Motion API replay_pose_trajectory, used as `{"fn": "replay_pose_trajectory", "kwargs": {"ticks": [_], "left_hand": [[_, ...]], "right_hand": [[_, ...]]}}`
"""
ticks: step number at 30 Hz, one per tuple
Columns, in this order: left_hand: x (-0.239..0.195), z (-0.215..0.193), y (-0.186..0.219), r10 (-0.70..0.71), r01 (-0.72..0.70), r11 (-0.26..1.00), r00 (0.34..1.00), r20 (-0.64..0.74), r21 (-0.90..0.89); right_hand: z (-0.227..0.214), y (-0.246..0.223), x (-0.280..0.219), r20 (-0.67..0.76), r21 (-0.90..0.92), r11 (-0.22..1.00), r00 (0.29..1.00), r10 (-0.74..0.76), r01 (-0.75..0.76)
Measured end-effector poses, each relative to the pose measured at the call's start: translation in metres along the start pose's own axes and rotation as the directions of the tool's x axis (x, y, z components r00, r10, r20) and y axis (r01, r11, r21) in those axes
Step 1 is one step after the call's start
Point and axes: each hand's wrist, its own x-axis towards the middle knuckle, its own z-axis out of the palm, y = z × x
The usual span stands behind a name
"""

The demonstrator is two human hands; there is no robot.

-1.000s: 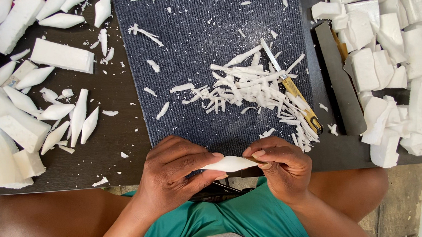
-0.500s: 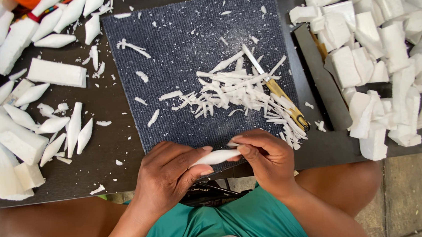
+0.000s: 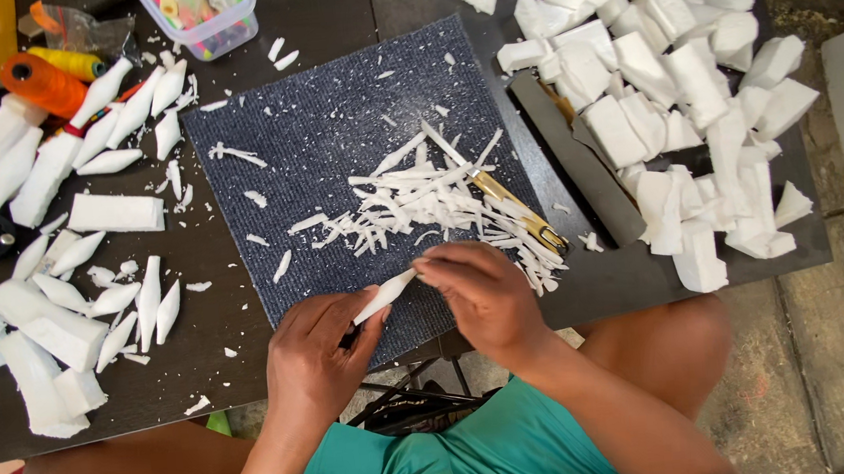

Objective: The person shapes white plastic pieces into tapered forms using a utility knife on a sanding mat. They repeatedly shave the plastic, rotate the piece, and inspect the shape, accumulating shavings on the mat.

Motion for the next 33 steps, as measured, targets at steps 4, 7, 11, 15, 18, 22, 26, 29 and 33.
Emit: {"fn": "replay_pose_trajectory", "kwargs": {"ticks": [4,7,11,15,18,22,26,29,33], "left_hand": [[-0.005,0.003,0.0,-0.031,0.029,0.999,0.998,0.049,0.039],[-0.003,0.003,0.003,-0.009,0.007,0.999,0.999,0.041,0.046],[-0.006,0.003,0.002,-0.031,0.027,0.998,0.997,0.065,0.061],[-0.004,0.002,0.005,-0.042,0.04,0.998,0.998,0.04,0.048],[-0.003,0.0,0.007,-0.022,0.019,0.998,0.999,0.05,0.057],[-0.008,0.002,0.002,-0.042,0.037,0.997,0.997,0.072,0.071],[0.002,0.004,0.008,0.012,-0.011,0.999,1.0,-0.022,0.05],[0.004,0.002,0.008,0.057,-0.053,0.997,0.994,-0.089,0.047],[0.002,0.001,0.006,0.061,-0.055,0.997,0.992,-0.111,0.055]], "right_hand": [[0.008,-0.011,-0.002,0.042,-0.244,0.965,0.995,-0.091,0.098],[0.013,-0.012,-0.007,0.049,-0.234,0.966,0.994,-0.101,0.11],[0.008,-0.011,0.003,0.012,-0.334,0.934,0.992,-0.129,0.125],[0.022,-0.01,-0.003,-0.001,-0.33,0.939,0.994,-0.105,0.099],[0.012,-0.027,0.009,-0.012,-0.354,0.917,0.98,-0.2,0.183],[0.008,-0.015,0.006,0.028,-0.373,0.92,0.993,-0.116,0.118],[0.014,-0.015,0.002,0.018,-0.403,0.901,0.986,-0.167,0.16],[0.015,-0.003,-0.003,0.021,-0.399,0.91,0.993,-0.112,0.111],[0.014,-0.036,0.009,0.007,-0.383,0.906,0.982,-0.191,0.179]]}}
